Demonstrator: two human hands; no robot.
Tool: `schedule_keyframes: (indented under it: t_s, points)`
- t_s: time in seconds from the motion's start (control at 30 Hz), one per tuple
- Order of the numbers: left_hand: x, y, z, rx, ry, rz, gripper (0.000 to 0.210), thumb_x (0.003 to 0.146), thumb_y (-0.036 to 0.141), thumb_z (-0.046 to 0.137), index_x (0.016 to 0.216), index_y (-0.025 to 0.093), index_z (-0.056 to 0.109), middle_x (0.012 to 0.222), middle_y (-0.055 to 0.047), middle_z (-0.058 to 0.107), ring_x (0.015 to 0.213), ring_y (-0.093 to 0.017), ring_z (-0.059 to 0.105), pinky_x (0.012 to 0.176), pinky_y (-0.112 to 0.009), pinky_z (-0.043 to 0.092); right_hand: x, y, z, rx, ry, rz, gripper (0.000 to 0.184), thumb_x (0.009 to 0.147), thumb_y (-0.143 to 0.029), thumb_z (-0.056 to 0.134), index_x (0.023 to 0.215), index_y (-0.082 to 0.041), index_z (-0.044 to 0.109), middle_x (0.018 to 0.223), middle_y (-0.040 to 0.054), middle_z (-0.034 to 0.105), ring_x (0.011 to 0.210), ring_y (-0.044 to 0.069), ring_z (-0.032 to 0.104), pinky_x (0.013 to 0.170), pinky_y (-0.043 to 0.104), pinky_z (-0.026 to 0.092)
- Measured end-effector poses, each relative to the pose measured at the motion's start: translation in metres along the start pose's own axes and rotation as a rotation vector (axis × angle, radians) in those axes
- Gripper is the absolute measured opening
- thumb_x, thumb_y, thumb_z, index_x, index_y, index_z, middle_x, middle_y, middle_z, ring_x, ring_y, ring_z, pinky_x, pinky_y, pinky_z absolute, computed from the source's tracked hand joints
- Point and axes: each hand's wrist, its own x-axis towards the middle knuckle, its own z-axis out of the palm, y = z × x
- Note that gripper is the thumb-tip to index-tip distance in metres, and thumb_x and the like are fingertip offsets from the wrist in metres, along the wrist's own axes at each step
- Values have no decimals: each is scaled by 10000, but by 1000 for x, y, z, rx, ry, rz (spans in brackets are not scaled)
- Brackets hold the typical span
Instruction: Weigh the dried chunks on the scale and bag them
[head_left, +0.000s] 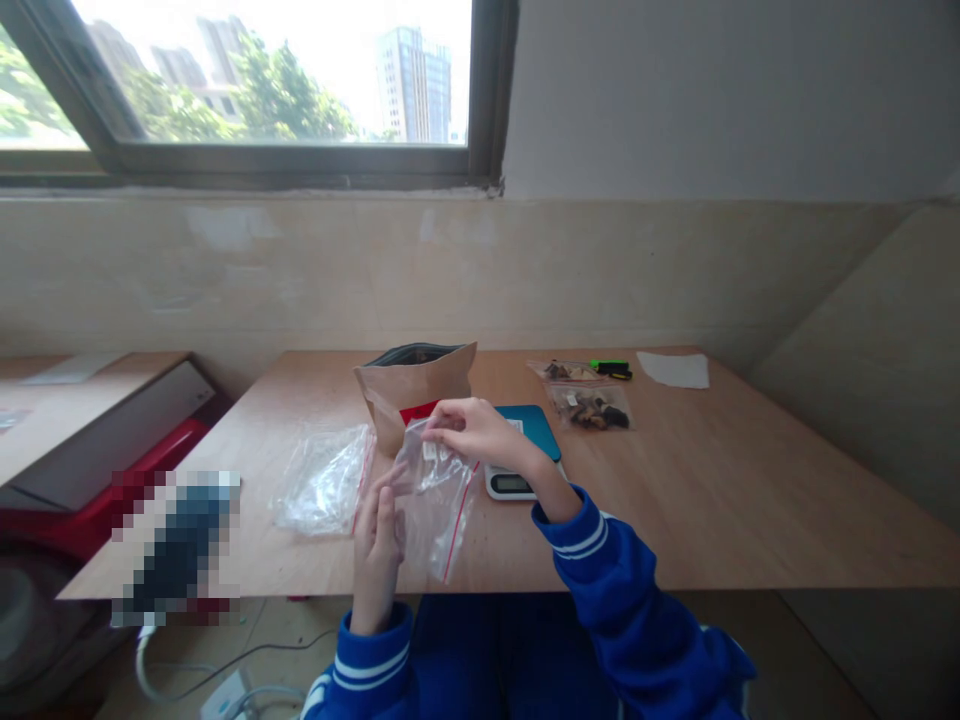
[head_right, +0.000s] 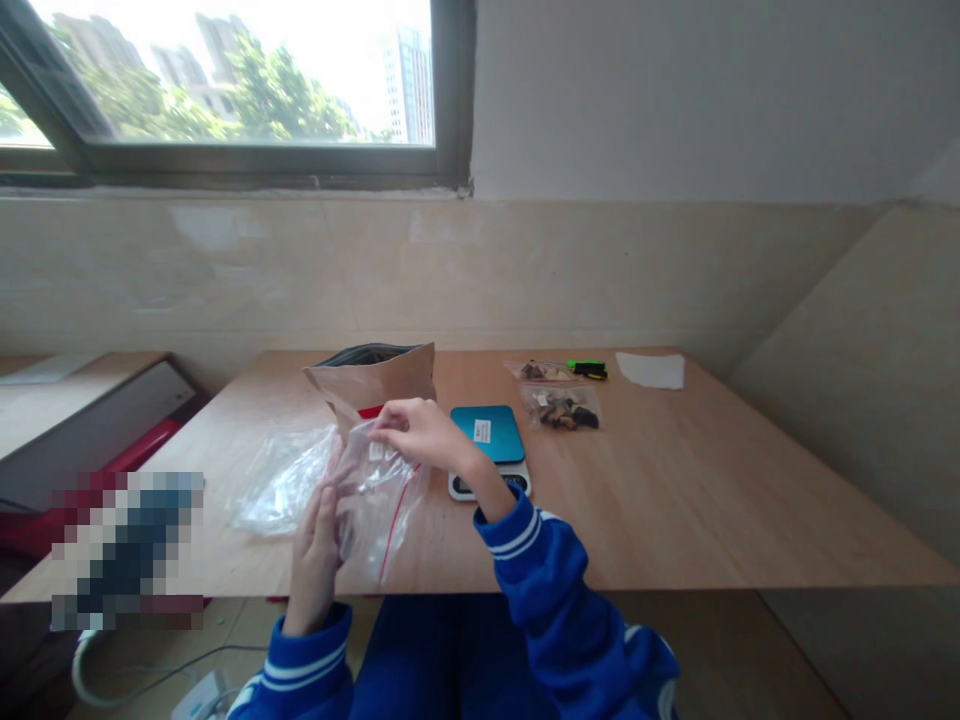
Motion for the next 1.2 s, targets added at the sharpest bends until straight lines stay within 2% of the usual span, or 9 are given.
schedule_keyframes:
  t_s: [0.1,0.33,0.43,0.53,0.73,0.83,0.93,1.03,1.2]
  points:
    - [3,3,-6,67,-59,-6,466,770,492,668,1144,213,657,697,10,608,385,-22,318,330,-152,233,3,6,-5,85,119,-11,186,803,-333,681,778,-148,679,672,-1,646,597,106,557,535,217,395]
    - [13,3,-22,109,23,78,403,706,469,735,964,159,725,655,-8,618,562,-89,500,475,-177,404,-5,24,-15,181,67,-52,294,800,-436,676,837,-145,691,716,22,674,645,137,609,600,249,463]
    - [18,2,-43,120,155,80,424,717,459,726,1028,171,711,718,-4,637,620,-85,514,540,-167,425,-15,53,-35,-122,193,21,281,908,-385,531,890,-151,685,842,51,701,775,160,633,704,269,479]
    - [22,4,-68,81,349,49,471,696,437,735,1083,173,685,783,-5,653,663,-86,539,576,-165,446,-36,98,-69,-645,302,274,209,918,-241,480,969,-156,664,1034,94,685,985,195,616,888,303,447]
    - [33,2,-95,64,539,64,467,678,393,732,1080,162,671,856,-10,641,681,-90,566,691,-229,501,-81,169,-118,-815,387,491,345,824,-164,539,1162,-111,586,1276,207,544,1229,329,473,1008,427,360]
    - [42,-1,-93,214,549,45,624,711,441,694,1248,146,571,1005,-84,628,842,-202,622,878,-436,502,-83,181,-120,-843,413,547,450,858,-299,554,1269,-121,508,1352,202,481,1246,347,455,1005,441,361]
    - [46,2,-82,612,611,85,836,697,473,712,1395,109,430,1288,-226,493,1228,-404,458,1058,-631,281,-70,185,-111,-884,527,667,570,880,-460,519,1260,-37,477,1312,278,467,1200,419,463,960,507,373]
    - [42,12,-64,896,645,303,762,769,444,648,1415,109,424,1451,-257,321,1369,-431,273,1115,-612,171,-56,186,-99,-917,634,737,623,834,-470,593,1222,2,469,1242,316,489,1155,434,487,900,496,413]
    - [45,10,-47,1148,400,418,462,919,369,406,1300,161,565,1424,-161,453,1306,-340,429,1090,-523,311,-54,187,-96,-901,670,718,323,838,-194,552,1128,-51,535,1173,264,560,1084,341,564,827,388,446]
